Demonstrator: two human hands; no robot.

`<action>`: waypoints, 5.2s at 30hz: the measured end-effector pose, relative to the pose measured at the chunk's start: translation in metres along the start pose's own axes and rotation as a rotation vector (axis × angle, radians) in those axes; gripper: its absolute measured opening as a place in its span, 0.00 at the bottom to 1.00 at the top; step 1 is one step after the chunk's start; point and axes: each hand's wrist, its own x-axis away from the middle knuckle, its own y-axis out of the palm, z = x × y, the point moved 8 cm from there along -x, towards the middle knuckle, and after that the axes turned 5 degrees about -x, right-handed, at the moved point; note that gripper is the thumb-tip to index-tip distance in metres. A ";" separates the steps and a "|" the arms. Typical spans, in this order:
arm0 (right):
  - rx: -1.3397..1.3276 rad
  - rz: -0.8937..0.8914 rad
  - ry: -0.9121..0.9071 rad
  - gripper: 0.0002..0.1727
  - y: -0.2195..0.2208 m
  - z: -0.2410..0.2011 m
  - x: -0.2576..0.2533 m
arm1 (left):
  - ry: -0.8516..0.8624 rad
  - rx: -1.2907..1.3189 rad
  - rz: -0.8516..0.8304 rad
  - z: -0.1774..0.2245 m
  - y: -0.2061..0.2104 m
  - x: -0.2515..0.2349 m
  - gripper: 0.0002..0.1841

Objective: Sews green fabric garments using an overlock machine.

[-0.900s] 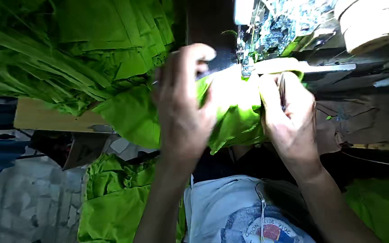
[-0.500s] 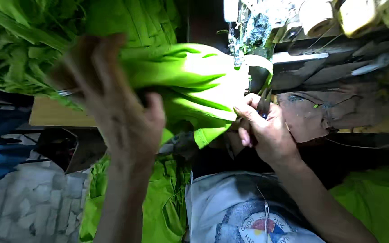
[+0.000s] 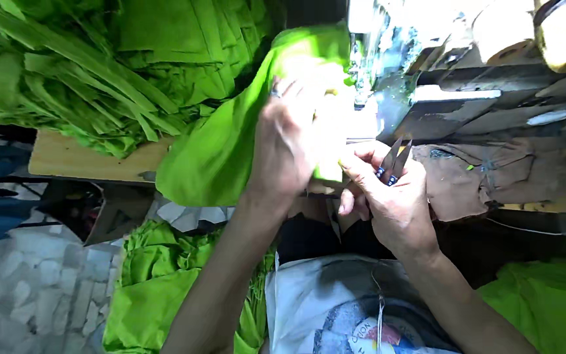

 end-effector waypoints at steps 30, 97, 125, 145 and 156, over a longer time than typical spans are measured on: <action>1.335 0.041 -0.625 0.15 0.047 -0.074 -0.040 | 0.077 0.050 -0.031 -0.006 -0.078 0.005 0.19; 0.504 -0.179 -0.333 0.11 0.026 -0.032 0.018 | -0.032 0.409 -0.049 -0.015 -0.078 0.008 0.05; 0.642 -0.390 -0.301 0.06 -0.005 -0.043 -0.005 | 0.083 0.272 -0.171 0.010 -0.033 0.057 0.04; 0.589 -0.401 -0.454 0.07 0.006 -0.023 -0.001 | -0.005 0.494 -0.184 0.001 -0.020 0.061 0.06; 0.521 -0.151 -0.510 0.09 0.007 -0.044 0.016 | -0.010 0.433 -0.227 0.017 -0.031 0.041 0.06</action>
